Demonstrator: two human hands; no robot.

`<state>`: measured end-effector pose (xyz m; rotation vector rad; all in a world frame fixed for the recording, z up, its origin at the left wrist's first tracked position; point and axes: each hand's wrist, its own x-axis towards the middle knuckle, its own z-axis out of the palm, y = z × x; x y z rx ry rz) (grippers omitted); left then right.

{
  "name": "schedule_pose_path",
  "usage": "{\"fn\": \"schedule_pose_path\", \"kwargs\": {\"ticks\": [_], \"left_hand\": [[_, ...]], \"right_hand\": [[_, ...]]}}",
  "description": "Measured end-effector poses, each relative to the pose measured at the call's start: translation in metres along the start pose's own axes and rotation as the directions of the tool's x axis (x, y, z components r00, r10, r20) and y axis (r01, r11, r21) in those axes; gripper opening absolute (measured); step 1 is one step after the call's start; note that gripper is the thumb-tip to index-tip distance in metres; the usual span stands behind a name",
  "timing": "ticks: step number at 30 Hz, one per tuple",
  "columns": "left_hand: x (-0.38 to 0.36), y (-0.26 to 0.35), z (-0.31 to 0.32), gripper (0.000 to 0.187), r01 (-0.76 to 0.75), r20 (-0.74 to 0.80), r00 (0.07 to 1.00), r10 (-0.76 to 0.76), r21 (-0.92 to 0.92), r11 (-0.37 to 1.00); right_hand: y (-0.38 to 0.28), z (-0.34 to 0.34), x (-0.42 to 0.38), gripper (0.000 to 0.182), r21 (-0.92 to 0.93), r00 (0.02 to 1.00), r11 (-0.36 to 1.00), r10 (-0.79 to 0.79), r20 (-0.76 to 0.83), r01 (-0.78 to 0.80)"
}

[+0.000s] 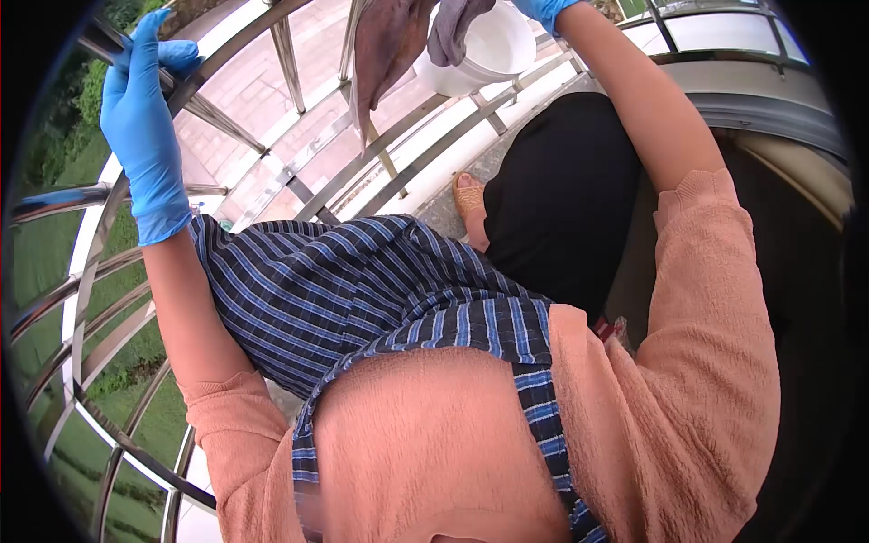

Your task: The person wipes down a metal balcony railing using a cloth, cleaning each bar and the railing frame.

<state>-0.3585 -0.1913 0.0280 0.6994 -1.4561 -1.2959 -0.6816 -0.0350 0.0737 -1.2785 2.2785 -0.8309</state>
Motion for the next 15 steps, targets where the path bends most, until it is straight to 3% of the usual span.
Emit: {"fn": "schedule_pose_path", "kwargs": {"ticks": [1,2,4,5,7,8,11,14,15], "left_hand": [[-0.002,0.005,0.004,0.025,-0.009,0.011,1.000,0.009,-0.002,1.000],[-0.005,0.012,0.008,0.027,-0.023,0.022,0.999,0.023,-0.011,1.000],[-0.002,0.014,0.008,0.028,0.005,0.001,1.000,-0.005,0.001,1.000],[-0.001,0.015,0.009,0.029,0.003,-0.002,1.000,-0.003,0.036,0.999],[0.000,0.015,0.006,0.032,-0.030,0.002,1.000,0.030,0.088,0.996],[-0.001,0.015,0.005,0.033,-0.054,0.016,0.998,0.052,0.102,0.993],[-0.001,0.015,0.008,0.033,-0.027,-0.110,0.993,0.038,0.103,0.994],[-0.001,0.013,0.016,0.031,-0.081,-0.242,0.963,0.122,0.173,0.982],[-0.003,0.016,0.020,0.030,-0.078,-0.293,0.948,0.126,0.172,0.982]], "right_hand": [[0.034,0.017,0.019,0.028,0.382,0.993,0.918,0.120,-0.017,-0.105],[0.058,0.030,0.034,0.029,0.704,0.975,0.690,0.224,0.013,-0.168],[0.051,0.046,0.031,0.026,0.934,0.952,0.261,0.252,0.176,-0.242],[0.068,0.064,0.046,0.027,0.978,0.971,0.093,0.171,0.167,-0.184],[0.064,0.083,0.055,0.025,0.975,0.937,-0.189,0.305,0.169,-0.114],[0.085,0.098,0.068,0.025,0.952,0.978,-0.293,0.152,0.142,-0.092],[0.085,0.114,0.078,0.023,0.843,0.979,-0.515,0.037,0.202,-0.155],[0.059,0.112,0.074,0.020,0.738,0.966,-0.653,0.032,0.255,-0.173],[0.040,0.103,0.069,0.022,0.814,0.959,-0.545,0.062,0.276,-0.199]]}}
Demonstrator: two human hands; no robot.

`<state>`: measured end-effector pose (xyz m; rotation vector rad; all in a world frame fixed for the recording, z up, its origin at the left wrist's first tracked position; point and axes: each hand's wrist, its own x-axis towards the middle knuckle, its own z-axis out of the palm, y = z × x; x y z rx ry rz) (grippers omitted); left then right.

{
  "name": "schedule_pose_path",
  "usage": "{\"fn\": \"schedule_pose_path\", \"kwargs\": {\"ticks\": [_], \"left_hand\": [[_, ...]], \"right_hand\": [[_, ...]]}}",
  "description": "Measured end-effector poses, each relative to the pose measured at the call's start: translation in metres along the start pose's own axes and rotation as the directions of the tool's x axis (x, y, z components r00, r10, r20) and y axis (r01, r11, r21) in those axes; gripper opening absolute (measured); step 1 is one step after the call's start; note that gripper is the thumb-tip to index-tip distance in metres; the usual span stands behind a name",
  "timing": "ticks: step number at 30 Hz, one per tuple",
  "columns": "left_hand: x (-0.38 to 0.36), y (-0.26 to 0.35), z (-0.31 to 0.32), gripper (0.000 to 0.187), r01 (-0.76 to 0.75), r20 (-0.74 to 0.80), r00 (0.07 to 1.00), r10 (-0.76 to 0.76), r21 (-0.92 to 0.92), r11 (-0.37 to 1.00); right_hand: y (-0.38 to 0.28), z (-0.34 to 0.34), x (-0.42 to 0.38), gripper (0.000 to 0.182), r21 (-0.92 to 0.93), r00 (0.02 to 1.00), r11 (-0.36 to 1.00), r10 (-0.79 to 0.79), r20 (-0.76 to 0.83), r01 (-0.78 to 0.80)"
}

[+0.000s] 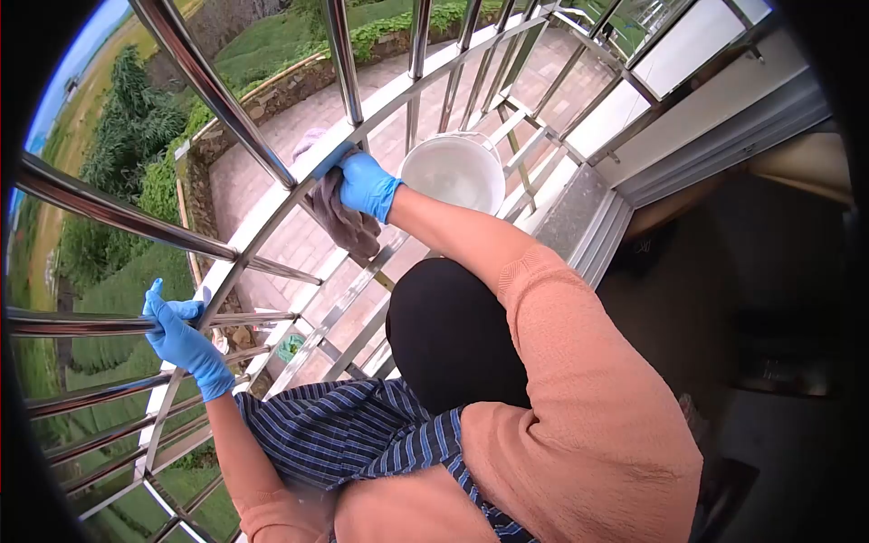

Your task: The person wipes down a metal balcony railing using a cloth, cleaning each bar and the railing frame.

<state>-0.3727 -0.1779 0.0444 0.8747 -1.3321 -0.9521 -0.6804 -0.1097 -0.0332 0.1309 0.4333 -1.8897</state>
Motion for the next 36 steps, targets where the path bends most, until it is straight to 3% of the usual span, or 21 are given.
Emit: {"fn": "schedule_pose_path", "kwargs": {"ticks": [1,3,5,7,8,10,11,13,15,16,17,19,21,22,23,24,25,27,30,34,36], "left_hand": [[-0.002,0.006,0.004,0.028,0.000,-0.052,0.999,0.000,-0.002,1.000],[-0.006,0.017,0.010,0.030,-0.012,-0.110,0.994,0.017,0.039,0.999],[-0.006,0.023,0.009,0.033,-0.035,-0.128,0.991,0.042,0.057,0.998],[-0.006,0.025,0.006,0.034,-0.020,-0.122,0.992,0.025,0.035,0.999],[-0.004,0.028,0.004,0.035,-0.009,-0.114,0.993,0.012,0.024,1.000],[-0.004,0.034,0.005,0.037,-0.012,-0.132,0.991,0.020,0.056,0.998],[-0.004,0.034,0.004,0.038,-0.013,-0.144,0.989,0.024,0.074,0.997],[0.000,0.031,-0.002,0.040,-0.027,-0.148,0.988,0.038,0.077,0.997],[0.001,0.035,-0.004,0.041,-0.006,-0.141,0.990,0.012,0.041,0.999],[0.001,0.035,-0.004,0.040,-0.011,-0.156,0.988,0.022,0.070,0.997],[0.001,0.036,-0.003,0.040,-0.020,-0.169,0.985,0.035,0.092,0.996],[0.002,0.037,-0.003,0.040,-0.026,-0.193,0.980,0.043,0.089,0.996],[0.005,0.030,-0.004,0.041,-0.016,-0.210,0.977,0.024,0.039,0.999],[0.005,0.028,-0.003,0.042,-0.015,-0.240,0.970,0.026,0.049,0.999],[0.006,0.029,-0.003,0.042,-0.012,-0.238,0.971,0.026,0.063,0.998],[0.005,0.028,-0.003,0.043,-0.006,-0.237,0.971,0.023,0.075,0.997],[0.004,0.037,-0.005,0.043,0.000,-0.236,0.972,0.022,0.095,0.995],[0.001,0.037,-0.001,0.043,-0.008,-0.239,0.970,0.039,0.129,0.992],[0.002,0.034,-0.003,0.043,-0.011,-0.237,0.970,0.045,0.143,0.990],[0.007,0.031,-0.012,0.043,0.016,-0.226,0.974,0.003,0.082,0.997],[0.007,0.029,-0.011,0.041,-0.020,-0.225,0.973,0.043,0.105,0.994]], "right_hand": [[0.001,0.015,-0.004,0.024,-0.133,0.999,0.991,-0.006,-0.034,0.001],[0.008,0.023,0.001,0.016,-0.363,0.949,0.908,-0.102,0.297,0.211],[0.018,0.031,0.010,0.013,-0.484,0.790,0.744,-0.095,0.606,0.460],[0.023,0.024,0.000,0.013,-0.596,0.838,0.682,-0.045,0.544,0.424],[0.020,0.016,-0.011,0.015,-0.656,0.944,0.718,-0.008,0.329,0.234],[0.017,-0.015,-0.016,0.016,-0.637,0.994,0.767,0.005,0.113,0.069],[-0.011,0.003,-0.061,0.020,-0.787,0.958,0.547,-0.138,0.251,0.285],[-0.032,0.000,-0.088,0.026,-0.779,0.883,0.431,-0.331,0.334,0.456],[-0.058,0.021,-0.122,0.028,-0.496,0.871,0.721,-0.339,0.357,0.484],[-0.073,0.025,-0.129,0.027,-0.535,0.789,0.581,-0.421,0.447,0.613],[-0.086,0.030,-0.135,0.030,-0.435,0.782,0.654,-0.460,0.422,0.619],[-0.112,0.047,-0.138,0.032,-0.319,0.677,0.597,-0.636,0.371,0.736],[-0.135,0.058,-0.132,0.032,-0.312,0.609,0.523,-0.660,0.440,0.793],[-0.139,0.059,-0.114,0.036,-0.153,0.533,0.528,-0.713,0.455,0.836],[-0.150,0.059,-0.096,0.037,-0.441,0.408,0.171,-0.748,0.524,0.881],[-0.165,0.057,-0.078,0.039,-0.629,0.301,-0.230,-0.724,0.621,0.743],[-0.175,0.059,-0.066,0.041,-0.676,0.241,-0.581,-0.651,0.720,0.453],[-0.190,0.063,-0.048,0.025,-0.710,0.326,-0.675,-0.637,0.699,0.201],[-0.203,0.063,-0.035,0.019,-0.642,0.314,-0.753,-0.580,0.752,0.145],[-0.199,0.055,-0.048,0.025,-0.732,0.191,-0.656,-0.706,0.682,0.184],[-0.182,0.046,-0.055,0.022,-0.763,0.095,-0.391,-0.858,0.504,0.516]]}}
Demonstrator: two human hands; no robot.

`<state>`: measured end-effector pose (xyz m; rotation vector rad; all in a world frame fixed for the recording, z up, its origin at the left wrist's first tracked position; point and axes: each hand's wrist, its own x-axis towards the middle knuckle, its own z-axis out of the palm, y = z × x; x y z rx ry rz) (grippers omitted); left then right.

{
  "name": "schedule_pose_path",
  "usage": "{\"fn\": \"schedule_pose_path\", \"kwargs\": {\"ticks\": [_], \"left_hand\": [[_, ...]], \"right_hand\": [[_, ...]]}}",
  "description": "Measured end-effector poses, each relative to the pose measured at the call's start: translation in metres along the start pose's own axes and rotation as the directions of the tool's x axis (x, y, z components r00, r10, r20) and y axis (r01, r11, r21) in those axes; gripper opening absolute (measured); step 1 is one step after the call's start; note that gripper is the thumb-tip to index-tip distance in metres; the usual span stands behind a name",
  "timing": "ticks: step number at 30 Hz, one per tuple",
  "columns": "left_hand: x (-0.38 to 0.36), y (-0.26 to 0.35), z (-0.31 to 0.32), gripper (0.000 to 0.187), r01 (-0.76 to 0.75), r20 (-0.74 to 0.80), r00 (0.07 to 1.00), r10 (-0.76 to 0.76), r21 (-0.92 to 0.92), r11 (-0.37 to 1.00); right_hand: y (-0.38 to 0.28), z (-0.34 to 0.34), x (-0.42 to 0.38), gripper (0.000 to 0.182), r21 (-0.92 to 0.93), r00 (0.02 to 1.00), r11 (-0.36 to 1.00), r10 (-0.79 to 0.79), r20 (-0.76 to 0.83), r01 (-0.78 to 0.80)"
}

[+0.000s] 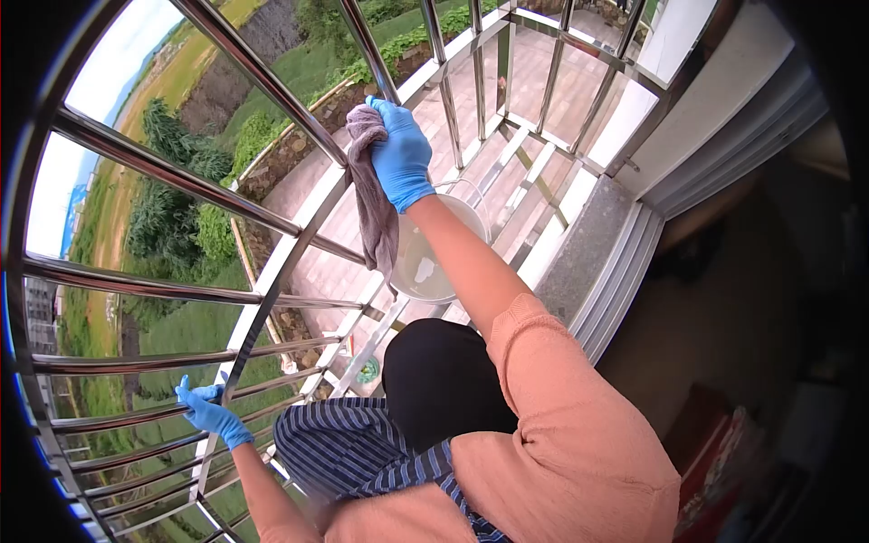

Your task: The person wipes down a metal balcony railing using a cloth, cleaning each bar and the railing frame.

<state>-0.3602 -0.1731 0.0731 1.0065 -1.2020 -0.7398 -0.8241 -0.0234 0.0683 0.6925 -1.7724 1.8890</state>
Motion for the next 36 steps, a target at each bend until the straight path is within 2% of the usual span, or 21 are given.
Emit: {"fn": "schedule_pose_path", "kwargs": {"ticks": [1,2,3,5,7,8,9,10,13,16,17,18,19,20,22,25,29,30,33,34,36], "left_hand": [[-0.001,-0.002,0.001,0.040,-0.018,-0.001,1.000,0.018,0.008,1.000],[-0.002,-0.003,0.003,0.040,-0.023,-0.006,1.000,0.023,0.021,1.000],[-0.002,0.001,0.001,0.040,-0.026,-0.014,1.000,0.026,0.040,0.999],[-0.005,0.002,0.001,0.040,-0.012,-0.001,1.000,0.012,0.017,1.000],[-0.006,0.006,0.003,0.039,0.011,0.031,0.999,-0.009,-0.060,0.998],[-0.008,0.009,0.006,0.038,0.028,0.030,0.999,-0.026,-0.081,0.996],[-0.007,0.006,0.004,0.038,0.026,0.015,1.000,-0.025,-0.054,0.998],[-0.004,0.003,0.001,0.038,0.023,-0.001,1.000,-0.023,-0.028,0.999],[-0.003,0.000,0.003,0.040,-0.005,-0.032,0.999,0.006,0.043,0.999],[-0.002,0.001,0.001,0.042,-0.017,-0.040,0.999,0.021,0.097,0.995],[-0.003,0.001,0.002,0.042,-0.013,-0.047,0.999,0.018,0.104,0.994],[-0.005,0.002,0.005,0.041,-0.024,-0.039,0.999,0.027,0.080,0.996],[-0.006,0.002,0.006,0.040,0.007,-0.049,0.999,-0.006,0.025,1.000],[-0.009,0.005,0.009,0.040,0.006,-0.057,0.998,-0.005,0.020,1.000],[-0.008,0.003,0.011,0.039,0.000,-0.088,0.996,0.002,0.028,1.000],[-0.008,0.003,0.013,0.038,-0.016,-0.126,0.992,0.021,0.039,0.999],[-0.010,0.005,0.016,0.038,-0.023,-0.136,0.990,0.034,0.077,0.997],[-0.009,0.004,0.014,0.039,-0.038,-0.132,0.990,0.051,0.093,0.995],[-0.007,0.000,0.013,0.040,-0.061,-0.118,0.990,0.074,0.110,0.992],[-0.008,0.002,0.014,0.040,-0.057,-0.112,0.991,0.067,0.096,0.994],[-0.010,0.003,0.014,0.040,-0.044,-0.110,0.992,0.054,0.087,0.995]], "right_hand": [[0.006,0.000,-0.009,0.020,0.196,0.992,0.977,0.100,-0.074,-0.084],[0.024,-0.005,-0.012,0.023,0.653,0.882,0.613,0.426,0.201,-0.445],[0.059,-0.008,-0.022,0.022,0.764,0.873,0.477,0.431,0.226,-0.434],[0.076,-0.045,-0.021,0.025,0.824,0.776,0.187,0.494,0.391,-0.535],[0.085,-0.064,-0.004,0.027,0.849,0.687,0.017,0.596,0.415,-0.528],[0.115,-0.064,0.003,0.028,0.810,0.768,-0.231,0.261,0.586,-0.539],[0.186,-0.037,0.004,0.030,0.873,0.871,0.136,0.234,0.432,-0.469],[0.254,-0.010,0.005,0.031,0.812,0.944,0.482,0.199,0.263,-0.328],[0.326,0.066,0.051,0.030,0.879,0.984,0.444,0.127,0.127,-0.171],[0.289,0.042,0.073,0.031,0.476,0.951,0.856,0.058,0.303,-0.204],[0.247,0.028,0.071,0.032,0.581,0.925,0.735,0.169,0.341,-0.349],[0.188,0.003,0.060,0.033,0.749,0.806,0.335,0.403,0.435,-0.571],[0.155,-0.010,0.054,0.034,0.772,0.711,0.114,0.493,0.502,-0.625],[0.135,-0.016,0.047,0.035,0.766,0.653,0.003,0.526,0.545,-0.643],[0.115,-0.023,0.037,0.032,0.726,0.615,-0.059,0.487,0.620,-0.685],[0.105,-0.025,0.026,0.034,0.608,0.589,0.188,0.572,0.571,-0.771],[0.115,-0.008,0.006,0.021,0.599,0.790,0.523,0.485,0.376,-0.606],[0.097,-0.003,0.005,0.017,0.641,0.705,0.401,0.630,0.325,-0.654],[0.055,-0.006,-0.010,0.021,0.798,0.839,0.373,0.466,0.281,-0.474],[0.048,-0.007,-0.018,0.026,0.818,0.835,0.302,0.432,0.341,-0.490],[0.039,0.005,-0.029,0.020,0.844,0.720,0.014,0.530,0.449,-0.537]]}}
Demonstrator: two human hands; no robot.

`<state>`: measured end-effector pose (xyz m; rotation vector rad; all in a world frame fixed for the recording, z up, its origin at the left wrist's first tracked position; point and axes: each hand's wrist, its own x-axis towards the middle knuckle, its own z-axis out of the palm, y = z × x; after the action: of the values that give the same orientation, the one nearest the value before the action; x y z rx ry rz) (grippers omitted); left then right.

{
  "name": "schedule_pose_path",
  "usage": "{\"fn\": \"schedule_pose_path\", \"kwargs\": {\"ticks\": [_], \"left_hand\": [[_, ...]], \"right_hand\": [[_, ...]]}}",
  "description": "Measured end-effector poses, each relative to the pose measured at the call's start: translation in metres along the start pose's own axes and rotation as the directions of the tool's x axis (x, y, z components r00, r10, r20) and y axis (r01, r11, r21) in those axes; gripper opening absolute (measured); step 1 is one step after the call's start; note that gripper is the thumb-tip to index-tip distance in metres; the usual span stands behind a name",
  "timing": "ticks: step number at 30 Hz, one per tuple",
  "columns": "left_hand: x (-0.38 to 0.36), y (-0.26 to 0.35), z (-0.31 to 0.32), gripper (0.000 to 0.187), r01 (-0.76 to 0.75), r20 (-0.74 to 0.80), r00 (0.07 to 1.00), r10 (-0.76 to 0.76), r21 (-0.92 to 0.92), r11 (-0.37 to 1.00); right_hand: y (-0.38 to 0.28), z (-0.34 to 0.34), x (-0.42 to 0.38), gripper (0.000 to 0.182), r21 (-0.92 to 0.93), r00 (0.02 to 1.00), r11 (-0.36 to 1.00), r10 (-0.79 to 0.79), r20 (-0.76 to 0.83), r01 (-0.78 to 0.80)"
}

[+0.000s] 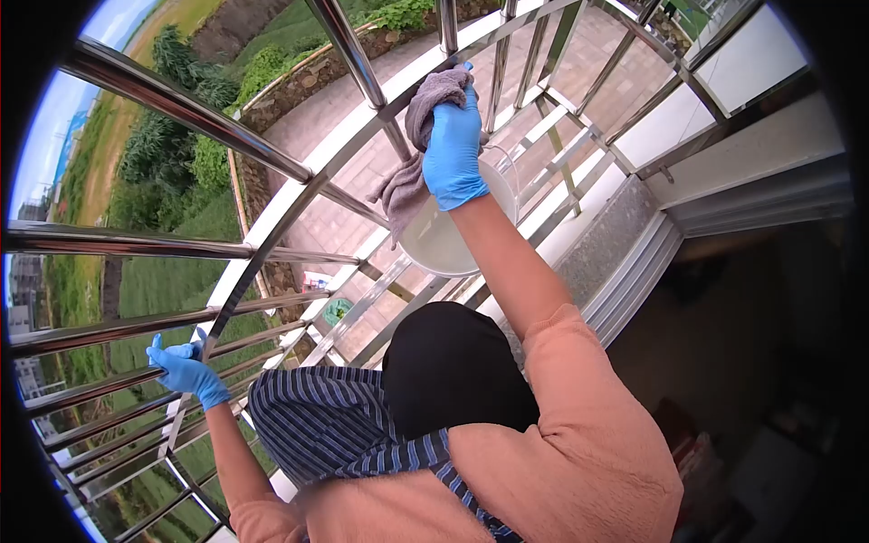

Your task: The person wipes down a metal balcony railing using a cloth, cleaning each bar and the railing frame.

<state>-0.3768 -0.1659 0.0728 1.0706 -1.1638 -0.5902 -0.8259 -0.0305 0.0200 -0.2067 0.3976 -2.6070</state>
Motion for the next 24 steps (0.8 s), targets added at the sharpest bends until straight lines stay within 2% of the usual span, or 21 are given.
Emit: {"fn": "schedule_pose_path", "kwargs": {"ticks": [1,2,5,6,7,9,11,12,13,14,17,18,19,21,23,24], "left_hand": [[0.001,0.000,0.001,0.040,0.004,-0.007,1.000,-0.004,0.001,1.000],[0.002,0.001,0.001,0.040,0.005,-0.017,1.000,-0.005,0.001,1.000],[0.002,0.003,0.003,0.039,-0.008,-0.034,0.999,0.008,0.001,1.000],[0.003,0.001,0.001,0.039,-0.007,-0.010,1.000,0.007,-0.014,1.000],[0.003,-0.002,-0.002,0.039,-0.003,0.014,1.000,0.003,-0.029,1.000],[0.004,-0.004,-0.004,0.038,-0.005,0.030,1.000,0.006,-0.023,1.000],[0.005,-0.006,-0.003,0.037,-0.018,0.007,1.000,0.018,0.022,1.000],[-0.001,0.003,0.003,0.036,0.029,-0.011,1.000,-0.029,-0.052,0.998],[0.003,-0.003,-0.001,0.035,-0.054,0.008,0.998,0.054,0.013,0.998],[0.003,-0.001,-0.001,0.035,-0.059,0.017,0.998,0.058,0.014,0.998],[-0.003,0.005,0.005,0.034,-0.037,0.000,0.999,0.037,-0.002,0.999],[0.000,-0.001,0.003,0.033,-0.048,-0.001,0.999,0.048,-0.036,0.998],[0.000,-0.003,0.003,0.033,-0.044,-0.005,0.999,0.044,-0.027,0.999],[0.001,0.000,0.004,0.033,-0.041,-0.009,0.999,0.041,-0.006,0.999],[0.000,0.003,0.004,0.033,-0.056,-0.002,0.998,0.056,-0.008,0.998],[0.002,0.000,0.003,0.033,-0.075,0.006,0.997,0.075,-0.012,0.997]], "right_hand": [[0.008,0.010,-0.018,0.018,-0.271,0.983,0.962,-0.033,-0.181,-0.017],[0.010,0.018,-0.025,0.017,-0.173,0.977,0.983,0.023,-0.212,-0.061],[0.001,0.010,-0.010,0.019,-0.117,0.981,0.980,0.149,-0.126,-0.164],[-0.005,0.006,0.002,0.027,-0.093,0.964,0.966,0.228,-0.137,-0.242],[-0.013,0.001,0.012,0.031,0.041,0.938,0.942,0.334,-0.093,-0.332],[-0.009,-0.019,0.038,0.036,0.107,0.929,0.923,0.368,0.032,-0.370],[0.010,-0.025,0.053,0.038,0.232,0.954,0.929,0.262,0.143,-0.290],[0.018,-0.035,0.052,0.048,0.194,0.962,0.951,0.207,0.178,-0.240],[0.030,-0.053,0.063,0.047,-0.151,0.943,0.988,0.065,0.327,-0.016],[0.036,-0.051,0.064,0.045,-0.403,0.883,0.868,-0.079,0.462,0.289],[0.030,-0.051,0.049,0.040,-0.363,0.947,0.928,0.036,0.318,0.087],[0.031,-0.058,0.046,0.040,-0.088,0.958,0.991,0.125,0.257,-0.105],[0.031,-0.060,0.041,0.040,0.206,0.948,0.940,0.226,0.224,-0.273],[0.033,-0.062,0.023,0.041,-0.109,0.957,0.990,0.117,0.267,-0.090],[0.027,-0.062,0.001,0.042,-0.094,0.970,0.988,0.140,0.198,-0.124],[0.020,-0.054,-0.012,0.043,0.087,0.967,0.967,0.228,0.110,-0.238]]}}
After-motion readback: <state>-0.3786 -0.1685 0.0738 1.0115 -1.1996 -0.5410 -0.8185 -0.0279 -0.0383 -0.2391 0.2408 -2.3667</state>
